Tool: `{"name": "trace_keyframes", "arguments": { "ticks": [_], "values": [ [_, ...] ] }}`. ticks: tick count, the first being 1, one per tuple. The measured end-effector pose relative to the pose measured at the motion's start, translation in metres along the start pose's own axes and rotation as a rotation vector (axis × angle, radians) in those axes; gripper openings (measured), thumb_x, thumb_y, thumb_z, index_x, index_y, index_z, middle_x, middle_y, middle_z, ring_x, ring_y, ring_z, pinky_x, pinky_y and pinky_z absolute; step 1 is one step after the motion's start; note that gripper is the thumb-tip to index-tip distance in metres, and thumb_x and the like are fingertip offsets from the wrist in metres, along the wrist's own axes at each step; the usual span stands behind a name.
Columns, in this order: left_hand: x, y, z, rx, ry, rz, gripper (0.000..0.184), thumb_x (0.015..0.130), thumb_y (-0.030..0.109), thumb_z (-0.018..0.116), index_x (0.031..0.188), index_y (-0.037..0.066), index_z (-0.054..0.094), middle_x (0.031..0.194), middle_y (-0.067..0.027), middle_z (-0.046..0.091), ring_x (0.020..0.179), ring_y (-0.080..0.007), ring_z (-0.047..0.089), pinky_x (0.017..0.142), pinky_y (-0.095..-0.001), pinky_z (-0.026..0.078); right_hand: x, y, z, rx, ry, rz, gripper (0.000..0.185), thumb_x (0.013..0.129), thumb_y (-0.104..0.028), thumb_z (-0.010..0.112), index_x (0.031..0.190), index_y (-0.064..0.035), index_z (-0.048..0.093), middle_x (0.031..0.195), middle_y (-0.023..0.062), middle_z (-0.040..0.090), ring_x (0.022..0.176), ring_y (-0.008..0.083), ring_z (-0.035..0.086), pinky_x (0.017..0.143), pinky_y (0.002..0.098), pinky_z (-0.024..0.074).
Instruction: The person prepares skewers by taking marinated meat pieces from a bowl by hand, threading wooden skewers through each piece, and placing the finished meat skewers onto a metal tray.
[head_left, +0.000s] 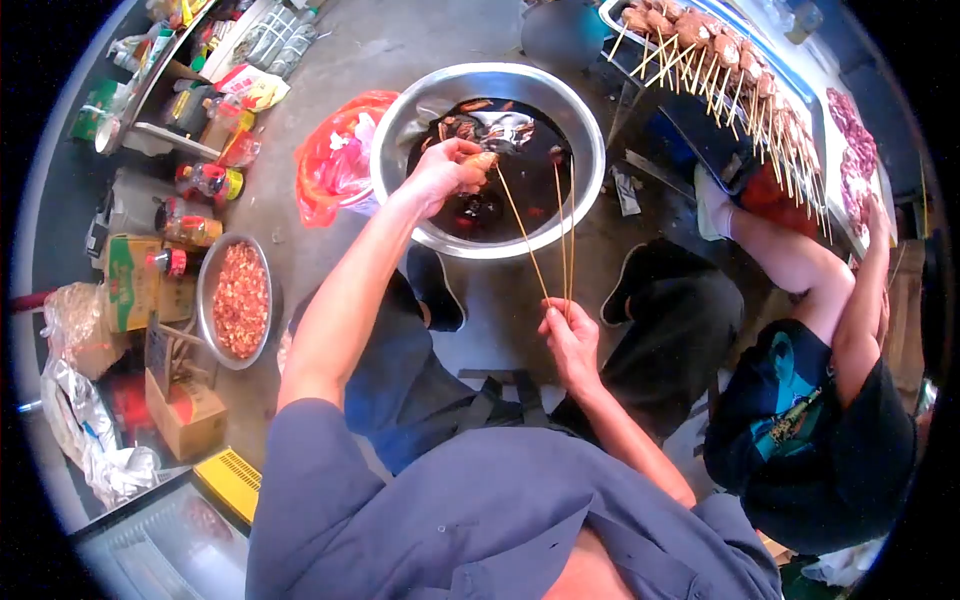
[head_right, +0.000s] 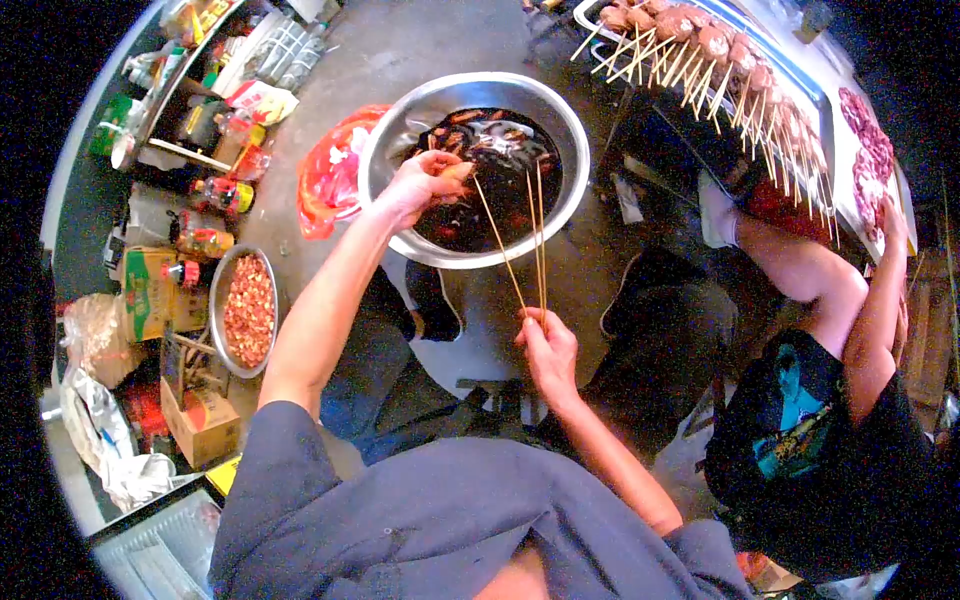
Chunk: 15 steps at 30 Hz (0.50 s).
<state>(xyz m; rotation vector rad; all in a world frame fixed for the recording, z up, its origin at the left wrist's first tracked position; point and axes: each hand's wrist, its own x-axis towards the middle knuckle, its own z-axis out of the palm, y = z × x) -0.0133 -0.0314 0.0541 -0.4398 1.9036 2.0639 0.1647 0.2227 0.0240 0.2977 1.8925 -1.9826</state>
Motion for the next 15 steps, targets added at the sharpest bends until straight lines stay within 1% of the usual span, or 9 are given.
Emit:
{"name": "trace_keyframes", "arguments": {
  "ticks": [1, 3, 4, 5, 7, 11, 13, 14, 15],
  "values": [
    [0.002, 0.0, -0.002, -0.001, 0.001, -0.002, 0.036, 0.077, 0.003, 0.07, 0.11, 0.003, 0.054, 0.094, -0.0058, 0.063, 0.073, -0.013, 0.061, 0.064, -0.0247, 0.051, 0.001, 0.001, 0.0, 0.012, 0.01, 0.011, 0.022, 0.092, -0.015, 0.053, 0.107, -0.0003, 0.059, 0.07, -0.0008, 0.057, 0.058, 0.0052, 0.047, 0.051, 0.0202, 0.0379],
    [0.002, 0.001, -0.006, 0.271, 0.011, 0.081, 0.032, 0.076, 0.003, 0.071, 0.105, 0.002, 0.057, 0.086, -0.0052, 0.064, 0.074, -0.0129, 0.062, 0.066, -0.0244, 0.051, 0.002, 0.002, 0.0, 0.025, 0.019, 0.022, 0.022, 0.092, -0.015, 0.053, 0.107, -0.0004, 0.059, 0.07, -0.0007, 0.057, 0.057, 0.0052, 0.047, 0.051, 0.0201, 0.0379],
    [0.002, 0.0, -0.005, 0.357, 0.043, 0.182, 0.027, 0.076, 0.005, 0.071, 0.101, 0.0, 0.06, 0.082, -0.0046, 0.064, 0.071, -0.0124, 0.061, 0.064, -0.0233, 0.049, 0.002, 0.002, 0.0, 0.016, 0.021, 0.021, 0.022, 0.092, -0.015, 0.053, 0.107, -0.0005, 0.059, 0.07, -0.0006, 0.057, 0.057, 0.0053, 0.047, 0.051, 0.02, 0.0379],
    [0.004, -0.003, -0.006, 0.357, 0.043, 0.181, 0.027, 0.076, 0.005, 0.071, 0.101, 0.0, 0.06, 0.082, -0.0046, 0.064, 0.071, -0.0124, 0.061, 0.064, -0.0233, 0.049, 0.002, 0.002, -0.001, 0.007, 0.024, 0.02, 0.022, 0.092, -0.015, 0.053, 0.107, -0.0006, 0.06, 0.07, -0.0006, 0.057, 0.058, 0.0053, 0.047, 0.051, 0.0199, 0.0379],
    [0.008, -0.009, -0.01, 0.283, -0.054, 0.282, 0.027, 0.075, 0.005, 0.07, 0.099, 0.0, 0.06, 0.082, -0.005, 0.065, 0.068, -0.0107, 0.058, 0.06, -0.0234, 0.047, 0.002, 0.002, -0.001, 0.019, 0.027, 0.025, 0.022, 0.092, -0.016, 0.054, 0.106, -0.0006, 0.06, 0.07, -0.0006, 0.057, 0.058, 0.0051, 0.047, 0.051, 0.0199, 0.0376],
    [-0.006, 0.003, 0.005, 0.101, -0.1, 0.232, 0.027, 0.074, 0.002, 0.069, 0.1, 0.0, 0.06, 0.086, -0.0059, 0.066, 0.071, -0.0111, 0.059, 0.063, -0.0245, 0.047, 0.003, 0.003, -0.001, 0.051, -0.011, 0.017, 0.022, 0.091, -0.016, 0.055, 0.106, -0.0004, 0.06, 0.072, -0.0005, 0.058, 0.06, 0.006, 0.049, 0.053, 0.0208, 0.0399],
    [-0.006, 0.004, 0.002, -0.056, -0.062, 0.195, 0.025, 0.076, 0.0, 0.065, 0.1, 0.001, 0.06, 0.09, -0.0055, 0.066, 0.079, -0.0133, 0.062, 0.07, -0.0253, 0.05, 0.002, 0.003, -0.001, 0.017, -0.012, -0.001, 0.022, 0.091, -0.015, 0.055, 0.107, -0.0001, 0.06, 0.073, -0.0006, 0.058, 0.062, 0.0066, 0.05, 0.055, 0.0212, 0.0412],
    [-0.007, 0.008, 0.001, -0.136, -0.124, 0.169, 0.02, 0.078, 0.001, 0.063, 0.097, 0.004, 0.061, 0.091, -0.0071, 0.065, 0.082, -0.0153, 0.062, 0.076, -0.0258, 0.051, 0.002, 0.003, -0.001, -0.018, -0.016, -0.019, 0.022, 0.092, -0.015, 0.055, 0.107, 0.0001, 0.06, 0.073, -0.0006, 0.058, 0.064, 0.0072, 0.052, 0.058, 0.0217, 0.0425],
    [-0.006, 0.007, 0.001, -0.135, -0.124, 0.169, 0.02, 0.078, 0.001, 0.063, 0.097, 0.004, 0.061, 0.091, -0.0071, 0.065, 0.082, -0.0153, 0.062, 0.076, -0.0258, 0.051, 0.002, 0.003, -0.001, -0.017, -0.017, -0.02, 0.022, 0.092, -0.015, 0.055, 0.107, 0.0001, 0.06, 0.073, -0.0006, 0.058, 0.064, 0.0072, 0.052, 0.058, 0.0217, 0.0425]
  ]
}}
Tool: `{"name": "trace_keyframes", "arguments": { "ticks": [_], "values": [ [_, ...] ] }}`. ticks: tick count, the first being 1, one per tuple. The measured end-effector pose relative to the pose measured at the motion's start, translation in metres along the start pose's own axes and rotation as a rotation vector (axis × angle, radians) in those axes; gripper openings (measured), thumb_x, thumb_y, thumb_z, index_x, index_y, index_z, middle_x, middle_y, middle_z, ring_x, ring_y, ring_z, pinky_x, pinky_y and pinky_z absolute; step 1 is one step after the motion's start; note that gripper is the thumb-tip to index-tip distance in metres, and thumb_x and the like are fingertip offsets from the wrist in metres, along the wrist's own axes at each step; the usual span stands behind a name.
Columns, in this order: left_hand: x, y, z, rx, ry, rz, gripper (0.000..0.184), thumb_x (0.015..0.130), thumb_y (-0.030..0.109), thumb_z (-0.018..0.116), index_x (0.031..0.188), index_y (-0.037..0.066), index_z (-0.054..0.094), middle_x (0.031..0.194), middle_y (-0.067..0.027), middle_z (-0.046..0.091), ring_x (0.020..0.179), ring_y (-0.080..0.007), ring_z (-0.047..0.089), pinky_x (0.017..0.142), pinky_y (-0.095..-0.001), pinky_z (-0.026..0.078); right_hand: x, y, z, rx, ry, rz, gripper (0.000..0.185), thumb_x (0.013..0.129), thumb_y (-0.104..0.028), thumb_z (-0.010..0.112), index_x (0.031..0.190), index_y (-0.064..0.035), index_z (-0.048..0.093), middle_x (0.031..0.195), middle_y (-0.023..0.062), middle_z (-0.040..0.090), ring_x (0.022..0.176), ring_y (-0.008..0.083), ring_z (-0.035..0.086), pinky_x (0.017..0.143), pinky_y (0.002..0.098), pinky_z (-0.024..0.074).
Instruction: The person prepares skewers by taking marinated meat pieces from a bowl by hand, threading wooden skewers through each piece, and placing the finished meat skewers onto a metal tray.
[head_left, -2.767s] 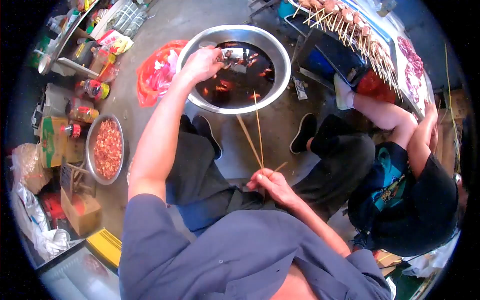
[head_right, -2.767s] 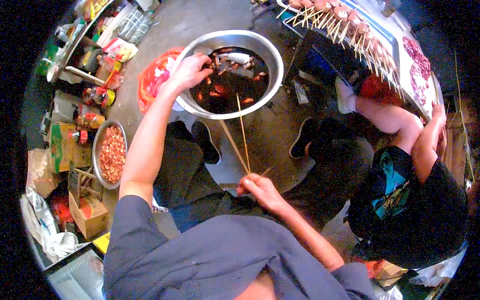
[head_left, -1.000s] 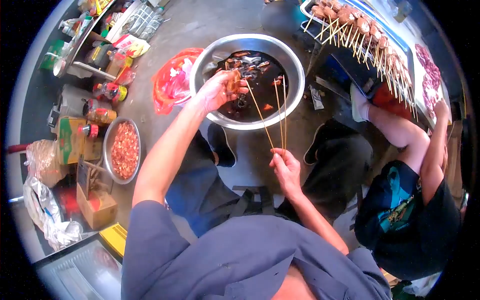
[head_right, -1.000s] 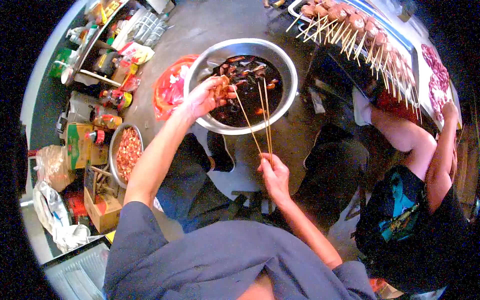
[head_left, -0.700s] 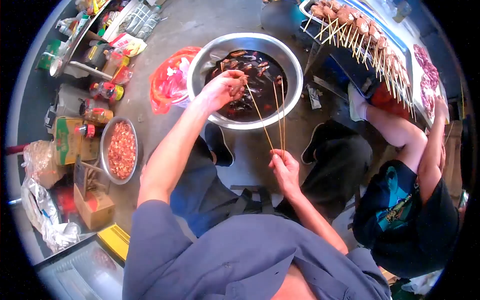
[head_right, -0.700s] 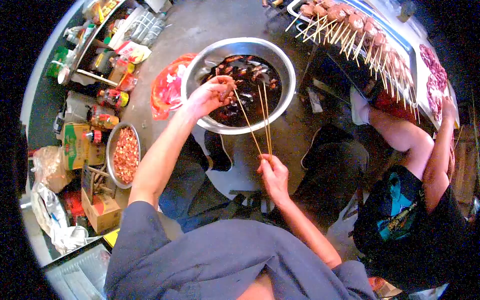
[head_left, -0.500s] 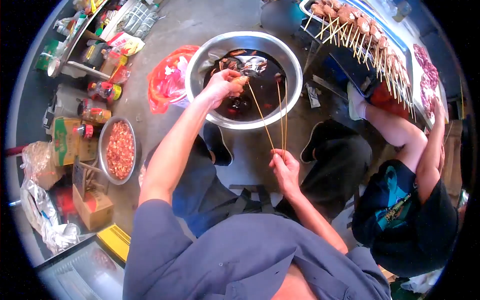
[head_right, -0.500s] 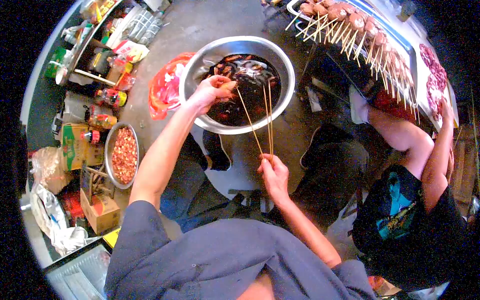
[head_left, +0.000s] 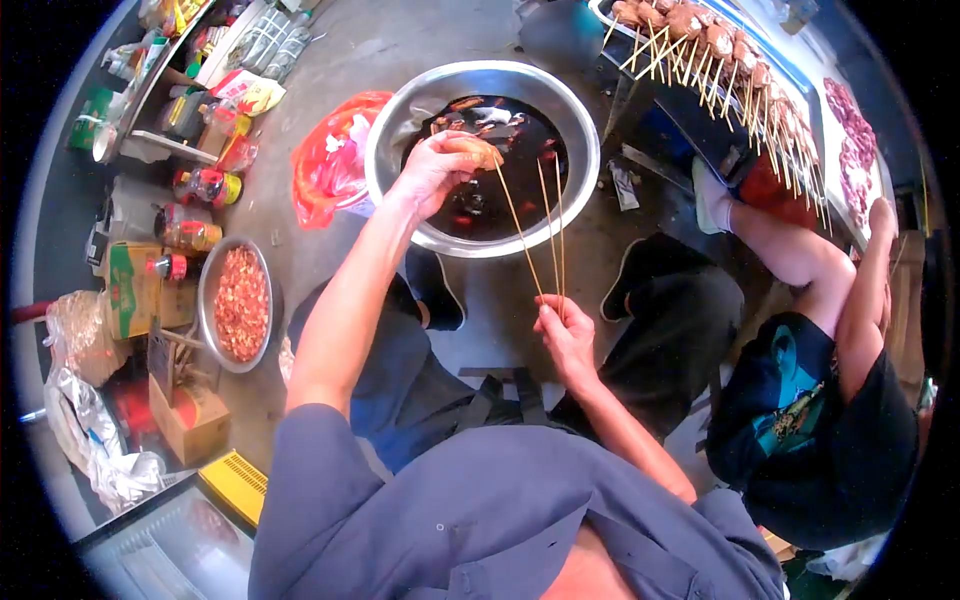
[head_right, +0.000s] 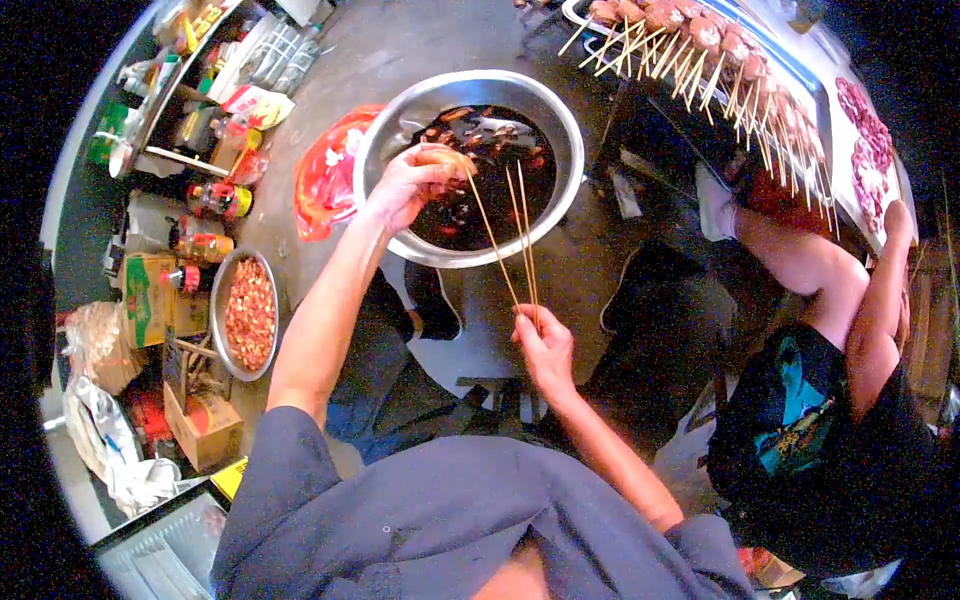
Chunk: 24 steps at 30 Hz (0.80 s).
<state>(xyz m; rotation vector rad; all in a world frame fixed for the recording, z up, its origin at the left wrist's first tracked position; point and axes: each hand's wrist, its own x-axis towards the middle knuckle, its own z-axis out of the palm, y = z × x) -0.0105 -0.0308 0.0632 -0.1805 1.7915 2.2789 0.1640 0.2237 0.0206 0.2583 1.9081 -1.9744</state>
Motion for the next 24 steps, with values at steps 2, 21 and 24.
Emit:
{"name": "trace_keyframes", "arguments": {
  "ticks": [2, 21, 24],
  "values": [
    [0.002, -0.006, -0.001, -0.247, -0.024, -0.033, 0.016, 0.079, 0.003, 0.063, 0.094, 0.006, 0.06, 0.089, -0.009, 0.063, 0.08, -0.0155, 0.059, 0.077, -0.0302, 0.052, 0.001, 0.0, 0.0, 0.009, -0.014, 0.007, 0.022, 0.091, -0.015, 0.056, 0.107, 0.0005, 0.06, 0.074, -0.0006, 0.058, 0.067, 0.0079, 0.054, 0.061, 0.0221, 0.0439],
    [0.003, -0.01, 0.008, -0.512, -0.036, -0.019, 0.026, 0.092, 0.018, 0.056, 0.109, -0.001, 0.051, 0.109, -0.0159, 0.059, 0.101, -0.028, 0.061, 0.092, -0.04, 0.051, -0.001, -0.003, 0.002, 0.007, -0.039, 0.027, 0.022, 0.091, -0.016, 0.055, 0.105, -0.0001, 0.061, 0.073, -0.0004, 0.059, 0.065, 0.0066, 0.052, 0.057, 0.0217, 0.0415],
    [0.002, -0.007, 0.008, -0.505, -0.049, 0.027, 0.028, 0.091, 0.02, 0.057, 0.109, -0.001, 0.051, 0.108, -0.0159, 0.059, 0.1, -0.0281, 0.061, 0.09, -0.0405, 0.052, -0.001, -0.003, 0.0, -0.002, -0.047, 0.035, 0.022, 0.091, -0.015, 0.055, 0.105, 0.0, 0.061, 0.073, -0.0004, 0.059, 0.064, 0.0068, 0.052, 0.056, 0.0217, 0.0413]
  ]
}}
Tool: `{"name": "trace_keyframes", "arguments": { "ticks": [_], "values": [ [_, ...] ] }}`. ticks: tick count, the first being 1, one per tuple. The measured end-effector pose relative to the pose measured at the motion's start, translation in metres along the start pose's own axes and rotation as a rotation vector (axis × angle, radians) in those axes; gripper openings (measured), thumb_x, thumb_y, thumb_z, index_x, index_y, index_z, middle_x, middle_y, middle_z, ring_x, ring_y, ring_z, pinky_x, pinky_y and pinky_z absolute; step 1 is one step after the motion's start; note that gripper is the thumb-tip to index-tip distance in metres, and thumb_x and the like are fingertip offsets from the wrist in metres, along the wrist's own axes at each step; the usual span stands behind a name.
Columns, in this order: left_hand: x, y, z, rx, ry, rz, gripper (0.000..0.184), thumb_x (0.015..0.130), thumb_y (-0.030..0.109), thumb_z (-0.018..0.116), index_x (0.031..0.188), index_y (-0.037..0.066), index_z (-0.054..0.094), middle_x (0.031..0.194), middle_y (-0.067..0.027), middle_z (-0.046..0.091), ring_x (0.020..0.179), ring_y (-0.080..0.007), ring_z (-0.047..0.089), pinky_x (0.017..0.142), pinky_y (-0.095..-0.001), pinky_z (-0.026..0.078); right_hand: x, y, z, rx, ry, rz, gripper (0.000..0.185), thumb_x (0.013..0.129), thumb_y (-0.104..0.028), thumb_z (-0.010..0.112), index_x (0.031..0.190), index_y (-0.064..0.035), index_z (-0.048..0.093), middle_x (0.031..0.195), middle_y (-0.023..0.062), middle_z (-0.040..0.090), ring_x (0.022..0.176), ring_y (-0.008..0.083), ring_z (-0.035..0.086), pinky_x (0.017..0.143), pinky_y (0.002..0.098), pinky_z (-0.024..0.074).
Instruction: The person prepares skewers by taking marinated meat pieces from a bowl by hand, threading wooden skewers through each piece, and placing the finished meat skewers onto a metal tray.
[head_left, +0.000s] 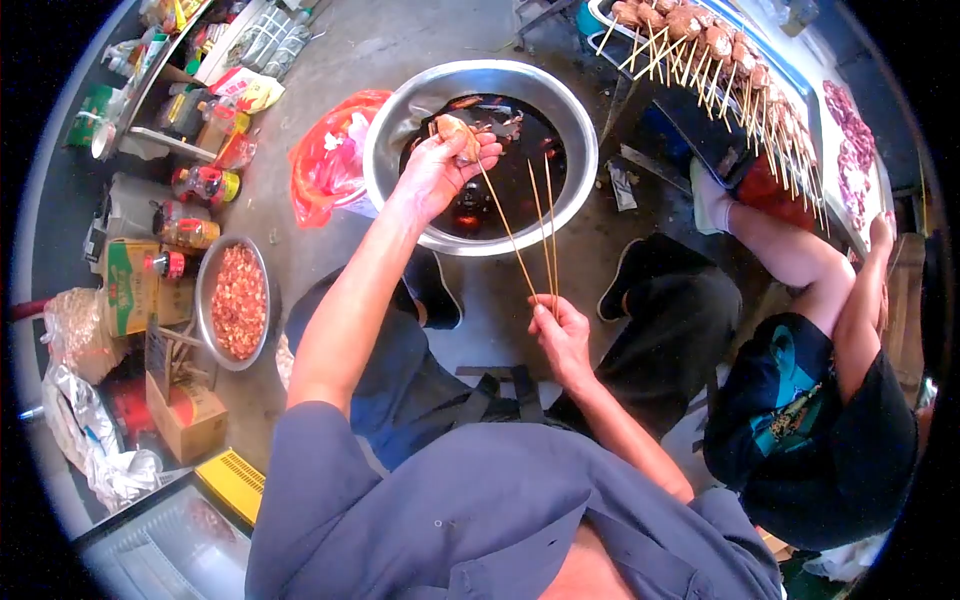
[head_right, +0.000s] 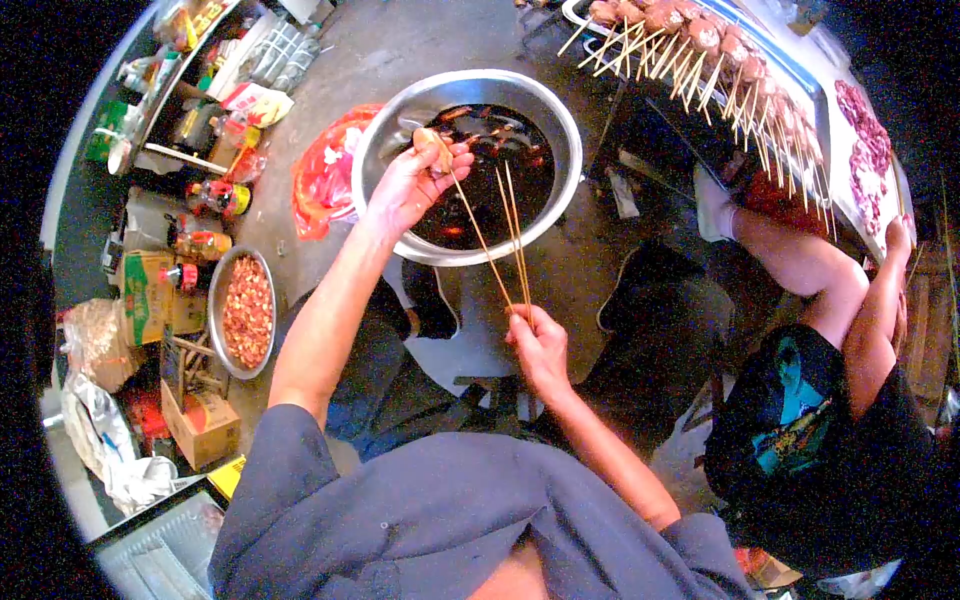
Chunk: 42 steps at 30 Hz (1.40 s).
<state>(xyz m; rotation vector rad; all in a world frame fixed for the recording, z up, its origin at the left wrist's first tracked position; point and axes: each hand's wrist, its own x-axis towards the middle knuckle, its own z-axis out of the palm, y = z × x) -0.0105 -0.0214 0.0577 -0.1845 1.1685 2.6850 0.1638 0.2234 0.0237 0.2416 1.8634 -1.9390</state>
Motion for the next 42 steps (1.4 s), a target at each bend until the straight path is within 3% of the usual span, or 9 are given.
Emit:
{"name": "trace_keyframes", "arguments": {
  "ticks": [6, 8, 18, 21, 25, 28, 34, 42],
  "values": [
    [-0.001, -0.002, 0.003, 0.117, 0.017, -0.032, 0.03, 0.091, 0.02, 0.058, 0.11, -0.002, 0.051, 0.108, -0.0179, 0.061, 0.097, -0.0288, 0.063, 0.086, -0.0406, 0.054, 0.001, 0.004, -0.001, 0.016, 0.005, -0.029, 0.023, 0.09, -0.015, 0.056, 0.107, -0.0001, 0.061, 0.072, -0.0006, 0.058, 0.064, 0.0071, 0.053, 0.057, 0.022, 0.0429],
    [-0.001, -0.004, 0.005, 0.135, 0.054, -0.024, 0.026, 0.092, 0.014, 0.056, 0.11, -0.004, 0.051, 0.103, -0.0214, 0.063, 0.091, -0.0313, 0.066, 0.081, -0.0412, 0.056, 0.001, 0.004, -0.001, 0.001, 0.019, -0.022, 0.023, 0.09, -0.015, 0.056, 0.107, 0.0001, 0.061, 0.071, -0.0007, 0.058, 0.064, 0.0071, 0.053, 0.058, 0.0221, 0.0433],
    [0.0, -0.015, 0.006, 0.211, 0.076, -0.101, 0.023, 0.092, 0.014, 0.056, 0.106, -0.002, 0.051, 0.098, -0.0213, 0.064, 0.088, -0.0313, 0.067, 0.078, -0.0412, 0.056, 0.0, 0.016, 0.0, -0.011, 0.051, -0.067, 0.022, 0.09, -0.013, 0.056, 0.105, 0.0003, 0.062, 0.07, -0.0008, 0.057, 0.063, 0.0068, 0.052, 0.056, 0.0219, 0.0426],
    [-0.002, -0.023, 0.003, 0.248, 0.046, -0.143, 0.025, 0.092, 0.023, 0.057, 0.1, -0.001, 0.055, 0.097, -0.0182, 0.065, 0.089, -0.0305, 0.066, 0.08, -0.0417, 0.055, -0.002, 0.018, 0.004, 0.012, 0.074, -0.074, 0.021, 0.09, -0.012, 0.056, 0.105, 0.0003, 0.062, 0.069, -0.0008, 0.057, 0.062, 0.007, 0.052, 0.056, 0.0221, 0.0427],
    [-0.005, -0.034, 0.008, 0.177, 0.088, -0.174, 0.026, 0.091, 0.02, 0.058, 0.1, -0.004, 0.054, 0.095, -0.021, 0.064, 0.086, -0.0337, 0.067, 0.078, -0.0425, 0.056, -0.009, 0.016, 0.011, 0.095, 0.07, -0.017, 0.02, 0.09, -0.012, 0.056, 0.104, 0.0003, 0.062, 0.069, -0.0008, 0.057, 0.061, 0.0064, 0.051, 0.054, 0.0215, 0.0411],
    [-0.006, -0.035, 0.006, 0.219, 0.068, -0.205, 0.028, 0.091, 0.024, 0.058, 0.102, 0.0, 0.054, 0.096, -0.0182, 0.065, 0.088, -0.0303, 0.066, 0.078, -0.0411, 0.056, -0.01, 0.018, 0.012, 0.124, 0.068, 0.013, 0.019, 0.09, -0.012, 0.056, 0.104, 0.0, 0.063, 0.068, -0.0005, 0.057, 0.06, 0.0058, 0.05, 0.052, 0.021, 0.0391],
    [-0.008, -0.037, 0.007, 0.239, 0.055, -0.227, 0.028, 0.091, 0.024, 0.058, 0.104, -0.001, 0.053, 0.094, -0.0182, 0.065, 0.086, -0.0306, 0.067, 0.076, -0.0411, 0.056, -0.011, 0.016, 0.016, 0.168, 0.067, -0.012, 0.02, 0.09, -0.013, 0.056, 0.104, 0.0004, 0.062, 0.068, -0.0001, 0.058, 0.06, 0.006, 0.05, 0.052, 0.0206, 0.0392],
    [-0.009, -0.037, 0.008, 0.229, 0.025, -0.241, 0.028, 0.091, 0.024, 0.058, 0.103, 0.0, 0.054, 0.091, -0.0183, 0.065, 0.084, -0.0307, 0.067, 0.075, -0.0406, 0.056, -0.014, 0.006, 0.023, 0.281, 0.049, 0.108, 0.02, 0.09, -0.013, 0.056, 0.105, -0.0006, 0.062, 0.066, 0.0, 0.057, 0.055, 0.0056, 0.048, 0.048, 0.0194, 0.0372]
  ]
}}
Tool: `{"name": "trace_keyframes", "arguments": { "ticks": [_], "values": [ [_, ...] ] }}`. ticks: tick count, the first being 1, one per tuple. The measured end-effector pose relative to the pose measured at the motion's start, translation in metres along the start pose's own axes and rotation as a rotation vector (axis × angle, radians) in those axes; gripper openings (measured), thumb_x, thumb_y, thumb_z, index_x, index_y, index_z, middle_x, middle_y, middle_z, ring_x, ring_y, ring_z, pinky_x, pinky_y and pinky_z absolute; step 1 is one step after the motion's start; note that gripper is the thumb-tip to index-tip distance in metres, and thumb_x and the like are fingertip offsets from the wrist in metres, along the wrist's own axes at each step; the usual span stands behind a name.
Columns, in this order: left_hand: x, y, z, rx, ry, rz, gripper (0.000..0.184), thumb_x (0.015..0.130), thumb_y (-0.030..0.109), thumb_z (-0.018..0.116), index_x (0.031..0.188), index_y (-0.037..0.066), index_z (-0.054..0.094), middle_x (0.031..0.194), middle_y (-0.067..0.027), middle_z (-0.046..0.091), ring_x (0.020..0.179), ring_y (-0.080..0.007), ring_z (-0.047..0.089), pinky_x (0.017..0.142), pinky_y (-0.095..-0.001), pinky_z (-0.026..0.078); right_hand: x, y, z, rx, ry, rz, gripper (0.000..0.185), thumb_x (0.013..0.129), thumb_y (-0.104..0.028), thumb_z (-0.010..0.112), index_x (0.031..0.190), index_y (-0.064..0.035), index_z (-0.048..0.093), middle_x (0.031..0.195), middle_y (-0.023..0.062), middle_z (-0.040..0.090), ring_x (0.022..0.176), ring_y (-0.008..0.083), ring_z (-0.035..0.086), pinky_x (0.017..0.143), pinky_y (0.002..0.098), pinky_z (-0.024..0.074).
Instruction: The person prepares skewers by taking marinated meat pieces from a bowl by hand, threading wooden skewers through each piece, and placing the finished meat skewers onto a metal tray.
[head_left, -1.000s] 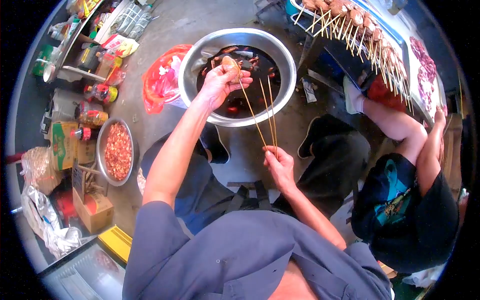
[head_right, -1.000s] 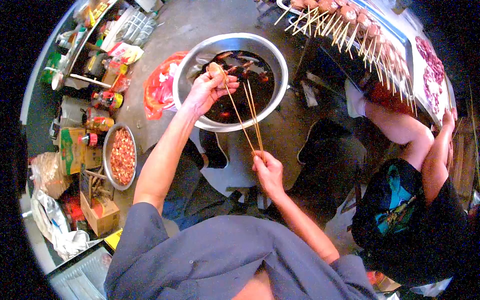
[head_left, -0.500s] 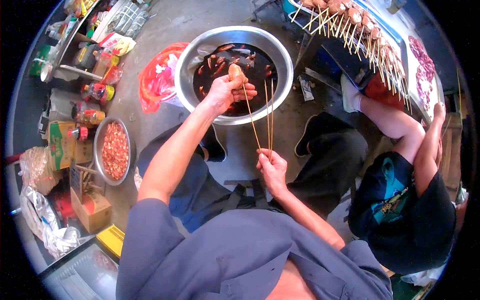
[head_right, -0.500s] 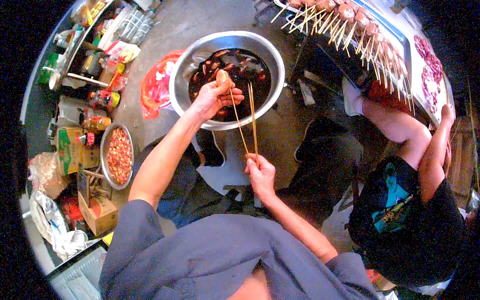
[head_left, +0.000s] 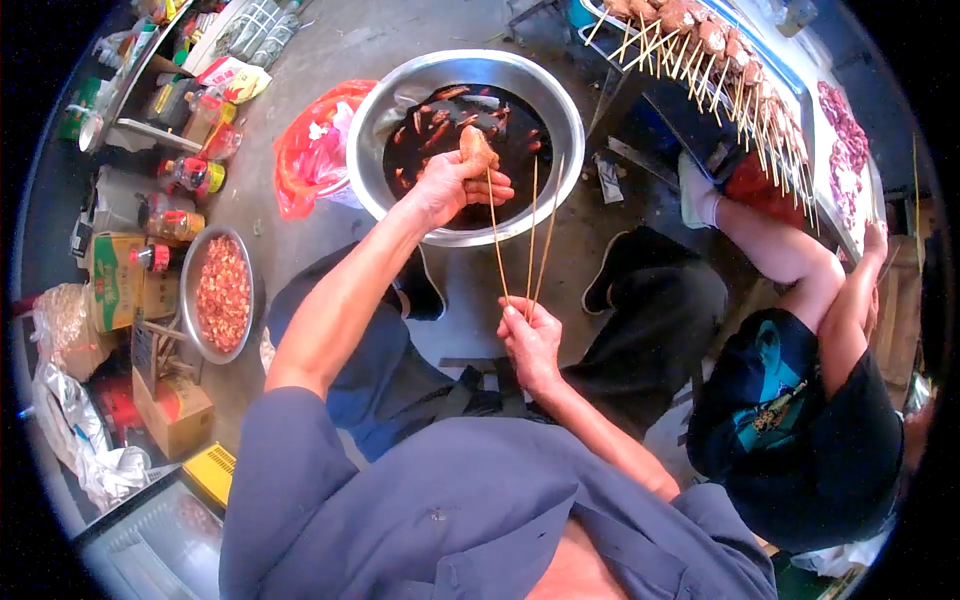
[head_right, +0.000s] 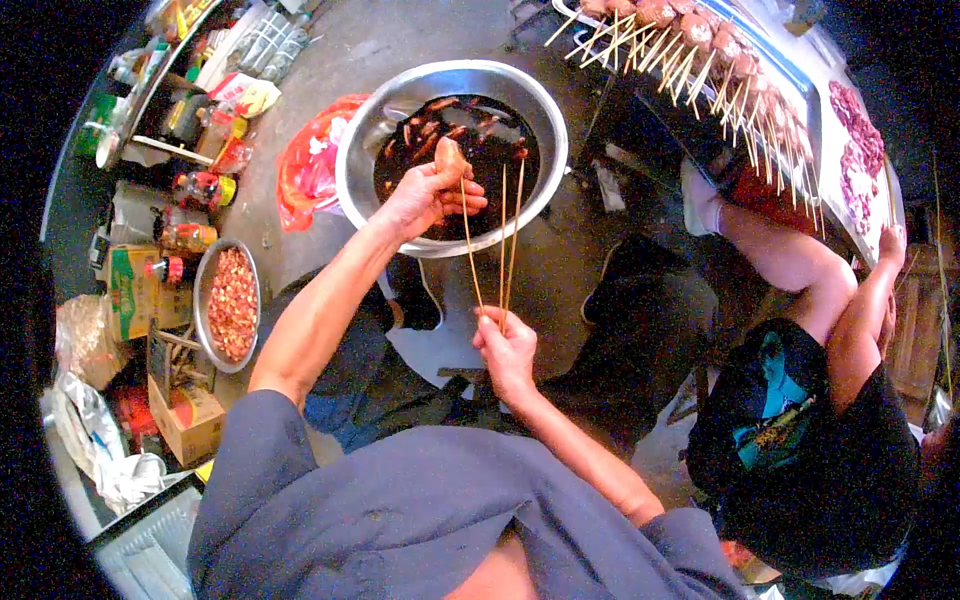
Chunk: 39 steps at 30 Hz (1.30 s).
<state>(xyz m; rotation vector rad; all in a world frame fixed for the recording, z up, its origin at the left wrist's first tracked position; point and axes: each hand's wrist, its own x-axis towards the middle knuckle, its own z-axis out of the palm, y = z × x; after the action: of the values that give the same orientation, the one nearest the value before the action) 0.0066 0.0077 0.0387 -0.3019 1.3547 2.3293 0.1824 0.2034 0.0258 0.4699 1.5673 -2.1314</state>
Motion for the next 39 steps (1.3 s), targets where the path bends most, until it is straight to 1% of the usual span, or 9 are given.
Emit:
{"name": "trace_keyframes", "arguments": {
  "ticks": [5, 8, 9, 17, 20, 25, 28, 29, 39],
  "values": [
    [-0.001, 0.004, 0.002, 0.086, 0.033, 0.004, 0.022, 0.093, 0.02, 0.054, 0.1, -0.001, 0.055, 0.086, -0.0179, 0.066, 0.078, -0.0308, 0.068, 0.073, -0.0405, 0.057, 0.011, -0.025, 0.005, -0.001, 0.011, 0.003, 0.019, 0.09, -0.014, 0.057, 0.104, -0.0012, 0.063, 0.065, 0.0, 0.057, 0.052, 0.0047, 0.046, 0.045, 0.0186, 0.0348],
    [-0.002, 0.025, 0.003, -0.05, -0.098, 0.049, 0.025, 0.093, 0.019, 0.053, 0.108, -0.001, 0.053, 0.102, -0.0186, 0.064, 0.095, -0.0315, 0.065, 0.081, -0.041, 0.054, 0.024, -0.045, 0.005, -0.037, -0.025, -0.063, 0.021, 0.09, -0.015, 0.057, 0.105, -0.0013, 0.063, 0.067, 0.0, 0.058, 0.055, 0.0047, 0.047, 0.047, 0.0187, 0.036],
    [0.001, 0.024, -0.005, -0.001, -0.098, 0.055, 0.035, 0.094, 0.025, 0.052, 0.118, 0.0, 0.047, 0.122, -0.0216, 0.055, 0.111, -0.0337, 0.057, 0.091, -0.046, 0.048, 0.027, -0.047, 0.003, -0.071, -0.03, -0.081, 0.022, 0.09, -0.015, 0.057, 0.106, -0.001, 0.062, 0.067, 0.0, 0.058, 0.056, 0.0047, 0.047, 0.048, 0.0189, 0.0365],
    [0.011, 0.004, -0.024, -0.129, 0.293, -0.171, 0.049, 0.092, 0.043, 0.04, 0.107, -0.001, 0.052, 0.113, -0.022, 0.059, 0.105, -0.0355, 0.059, 0.089, -0.0456, 0.047, 0.029, -0.022, 0.001, -0.106, 0.004, -0.044, 0.024, 0.09, -0.014, 0.056, 0.108, 0.0006, 0.061, 0.068, 0.0003, 0.058, 0.057, 0.0056, 0.048, 0.05, 0.02, 0.0377],
    [0.017, 0.008, -0.024, -0.166, 0.167, -0.225, 0.057, 0.093, 0.049, 0.038, 0.105, -0.004, 0.053, 0.114, -0.0255, 0.057, 0.1, -0.0359, 0.061, 0.085, -0.0442, 0.049, 0.027, -0.018, 0.0, -0.155, 0.022, -0.019, 0.023, 0.09, -0.013, 0.056, 0.108, 0.0002, 0.061, 0.068, 0.0003, 0.058, 0.058, 0.0062, 0.049, 0.05, 0.0209, 0.0384],
    [0.035, 0.0, -0.038, -0.266, 0.151, -0.114, 0.03, 0.097, 0.027, 0.044, 0.099, 0.001, 0.058, 0.097, -0.0172, 0.064, 0.095, -0.0312, 0.062, 0.083, -0.0411, 0.05, 0.022, -0.016, -0.004, -0.241, -0.012, -0.139, 0.021, 0.09, -0.012, 0.055, 0.104, 0.0014, 0.063, 0.069, 0.0008, 0.059, 0.061, 0.0077, 0.053, 0.055, 0.0227, 0.0434],
    [0.041, 0.0, -0.054, -0.205, -0.038, 0.006, 0.028, 0.097, 0.024, 0.041, 0.111, 0.004, 0.054, 0.107, -0.014, 0.061, 0.095, -0.0253, 0.061, 0.085, -0.0393, 0.048, 0.02, -0.01, -0.01, -0.265, -0.01, -0.126, 0.02, 0.09, -0.012, 0.055, 0.103, 0.001, 0.064, 0.069, 0.0004, 0.06, 0.062, 0.008, 0.055, 0.057, 0.0231, 0.0447],
    [0.037, 0.002, -0.048, -0.219, 0.094, 0.02, 0.027, 0.094, 0.015, 0.043, 0.114, 0.002, 0.053, 0.108, -0.0143, 0.06, 0.096, -0.0247, 0.06, 0.086, -0.0402, 0.049, 0.02, -0.009, -0.011, -0.264, -0.01, -0.126, 0.02, 0.09, -0.012, 0.055, 0.103, 0.001, 0.064, 0.069, 0.0004, 0.06, 0.062, 0.008, 0.055, 0.057, 0.0231, 0.0447],
    [0.028, 0.026, -0.033, -0.237, -0.044, 0.029, 0.027, 0.089, 0.016, 0.051, 0.111, 0.0, 0.053, 0.084, -0.0069, 0.057, 0.076, -0.0193, 0.058, 0.081, -0.0391, 0.052, 0.021, -0.008, -0.015, -0.369, -0.005, -0.207, 0.021, 0.089, -0.013, 0.057, 0.104, -0.0001, 0.064, 0.068, 0.0001, 0.06, 0.06, 0.0069, 0.055, 0.055, 0.0233, 0.0457]
  ]
}}
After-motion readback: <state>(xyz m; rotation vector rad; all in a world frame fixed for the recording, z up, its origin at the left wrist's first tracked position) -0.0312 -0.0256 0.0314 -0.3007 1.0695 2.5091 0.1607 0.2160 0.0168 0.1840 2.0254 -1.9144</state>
